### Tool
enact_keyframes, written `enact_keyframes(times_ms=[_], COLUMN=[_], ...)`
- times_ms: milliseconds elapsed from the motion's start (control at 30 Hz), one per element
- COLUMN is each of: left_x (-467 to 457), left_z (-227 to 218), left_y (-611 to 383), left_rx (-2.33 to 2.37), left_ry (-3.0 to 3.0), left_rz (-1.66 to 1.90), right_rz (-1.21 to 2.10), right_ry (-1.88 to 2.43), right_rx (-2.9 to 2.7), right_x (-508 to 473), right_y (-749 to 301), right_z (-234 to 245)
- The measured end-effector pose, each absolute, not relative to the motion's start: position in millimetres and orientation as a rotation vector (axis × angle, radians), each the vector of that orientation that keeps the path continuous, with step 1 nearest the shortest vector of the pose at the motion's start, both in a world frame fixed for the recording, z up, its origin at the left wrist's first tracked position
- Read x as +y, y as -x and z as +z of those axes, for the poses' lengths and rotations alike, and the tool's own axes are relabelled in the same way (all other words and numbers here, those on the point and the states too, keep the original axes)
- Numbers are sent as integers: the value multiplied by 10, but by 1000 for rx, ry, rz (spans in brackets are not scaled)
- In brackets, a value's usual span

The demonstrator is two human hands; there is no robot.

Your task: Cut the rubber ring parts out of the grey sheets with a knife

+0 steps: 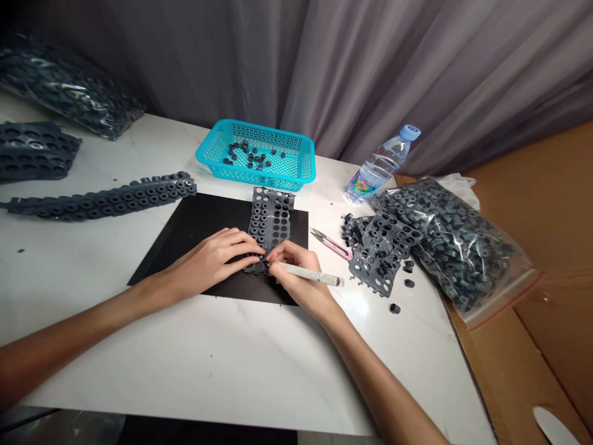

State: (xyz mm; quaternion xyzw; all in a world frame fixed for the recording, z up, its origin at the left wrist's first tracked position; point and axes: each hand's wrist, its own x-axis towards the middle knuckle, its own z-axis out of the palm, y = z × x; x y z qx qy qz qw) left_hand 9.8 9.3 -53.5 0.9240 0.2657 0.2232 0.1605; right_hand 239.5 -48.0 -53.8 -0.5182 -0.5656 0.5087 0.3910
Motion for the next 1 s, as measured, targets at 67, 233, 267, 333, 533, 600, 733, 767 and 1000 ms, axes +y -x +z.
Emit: enact_keyframes(times_ms=[67,233,267,333,533,600,733,767,1000], left_x=[91,82,82,82,85,86,86,86,86], left_z=[-527,-508,-509,-514,-528,-528,-526,-525,-523], left_y=[-99,-106,-106,-107,-103,-103,-106,-107,-112], left_rx=[762,777,780,786,779,777,772,771,781], left_ry=[-2636,-2626,-2628,-2627,-2641,-2646,-2646,-2647,-2645], left_rz=[629,623,625,626,622,620,619,619,624], right_rz=[1275,1245,1245,1246,1236,1234,1233,1232,1204], right_ry=[1319,1332,1331,1329,1343,1344,1337,1334,1335], right_rx=[-1444,-1449,-1451,-1456,-1462,-1463,-1456,-1457,-1479], right_x=[-484,-478,-477,-477,-477,-475,-475,-476,-483], right_y=[-2394,-2395,-2394,-2392,-2390,-2391,-2393,-2393,-2380], right_z=[-553,-581,-580,-575,-577,-585,-593,-592,-605])
